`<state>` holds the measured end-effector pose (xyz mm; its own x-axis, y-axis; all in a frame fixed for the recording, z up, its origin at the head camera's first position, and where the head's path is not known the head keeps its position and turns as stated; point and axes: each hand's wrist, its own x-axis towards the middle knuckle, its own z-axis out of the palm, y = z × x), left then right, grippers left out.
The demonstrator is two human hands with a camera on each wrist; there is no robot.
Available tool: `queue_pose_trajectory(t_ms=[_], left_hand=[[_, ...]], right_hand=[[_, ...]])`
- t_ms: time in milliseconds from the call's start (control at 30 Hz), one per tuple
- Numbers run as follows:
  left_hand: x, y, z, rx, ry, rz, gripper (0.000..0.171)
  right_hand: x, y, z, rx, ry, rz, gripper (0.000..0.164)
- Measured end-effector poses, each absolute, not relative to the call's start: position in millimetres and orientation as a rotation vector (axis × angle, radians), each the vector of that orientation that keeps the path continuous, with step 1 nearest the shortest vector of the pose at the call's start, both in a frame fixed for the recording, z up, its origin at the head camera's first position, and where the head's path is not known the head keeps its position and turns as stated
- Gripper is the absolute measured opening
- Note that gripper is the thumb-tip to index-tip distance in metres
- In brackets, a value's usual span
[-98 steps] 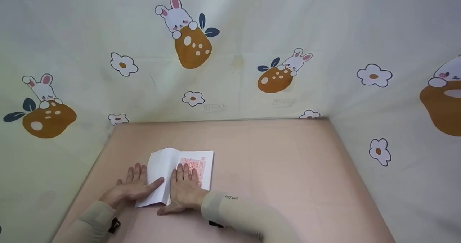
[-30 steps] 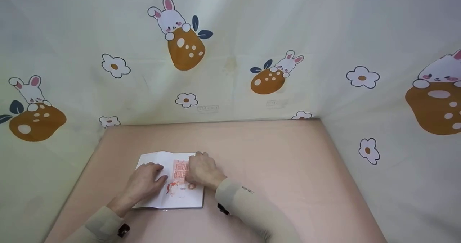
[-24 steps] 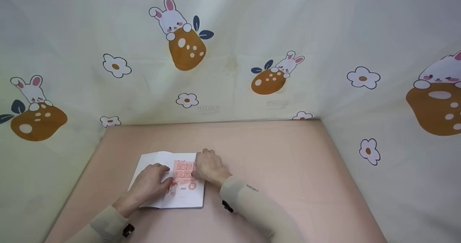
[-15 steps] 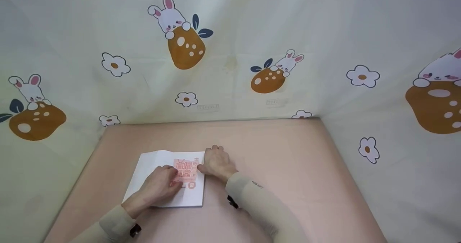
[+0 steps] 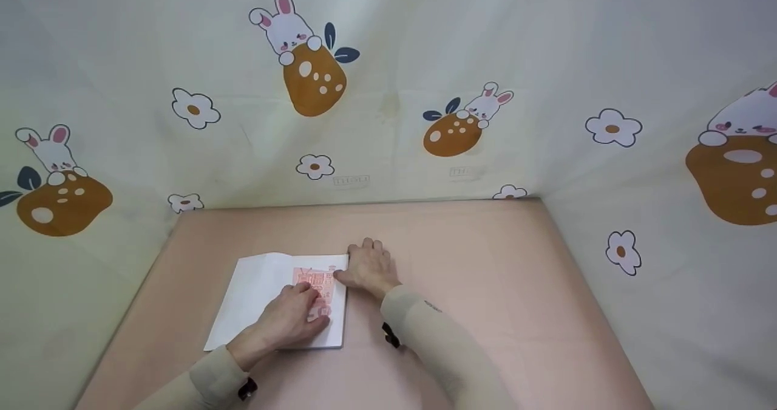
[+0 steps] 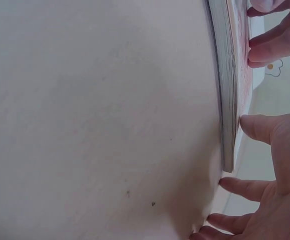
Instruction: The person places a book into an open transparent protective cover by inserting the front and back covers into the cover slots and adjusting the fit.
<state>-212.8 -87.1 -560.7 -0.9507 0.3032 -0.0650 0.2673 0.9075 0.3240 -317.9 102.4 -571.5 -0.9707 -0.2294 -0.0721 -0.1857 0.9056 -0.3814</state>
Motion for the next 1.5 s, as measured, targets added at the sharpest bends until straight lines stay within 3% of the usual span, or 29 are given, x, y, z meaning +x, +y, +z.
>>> queue_pose_trajectory(t_ms=[500,800,1033,1167,1400,1500], left_hand=[[-212.0,-74.7,-559.0,0.334,2.914,0.496,0.066],[-214.7,-71.2,-557.6,0.358,2.941,0.366,0.087],[-217.4,-70.9,-554.4,0.338,2.935,0.396,0.073],[-220.9,-70.7,-553.7,0.266,2.908,0.481,0.068],[-229.4,-72.3,-551.6,0.153,2.901,0.522,0.103],[-232.5,-73.0,-550.5,0.124,2.92,0.555,0.099]], right_hand=[[-330.3,97.2,-562.5,-0.164,2.868,-0.707,0.056],[-326.9,97.1,-556.7,-0.21,2.892,-0.833,0.044],[-327.1,97.4,-551.3,-0.266,2.782,-1.066,0.031],[-325.7,97.2,-550.9,-0.164,2.582,-1.301,0.035],[-322.1,98.6,-554.9,-0.047,2.335,-1.509,0.06],[-319.5,99.1,-555.4,-0.064,2.182,-1.59,0.058]])
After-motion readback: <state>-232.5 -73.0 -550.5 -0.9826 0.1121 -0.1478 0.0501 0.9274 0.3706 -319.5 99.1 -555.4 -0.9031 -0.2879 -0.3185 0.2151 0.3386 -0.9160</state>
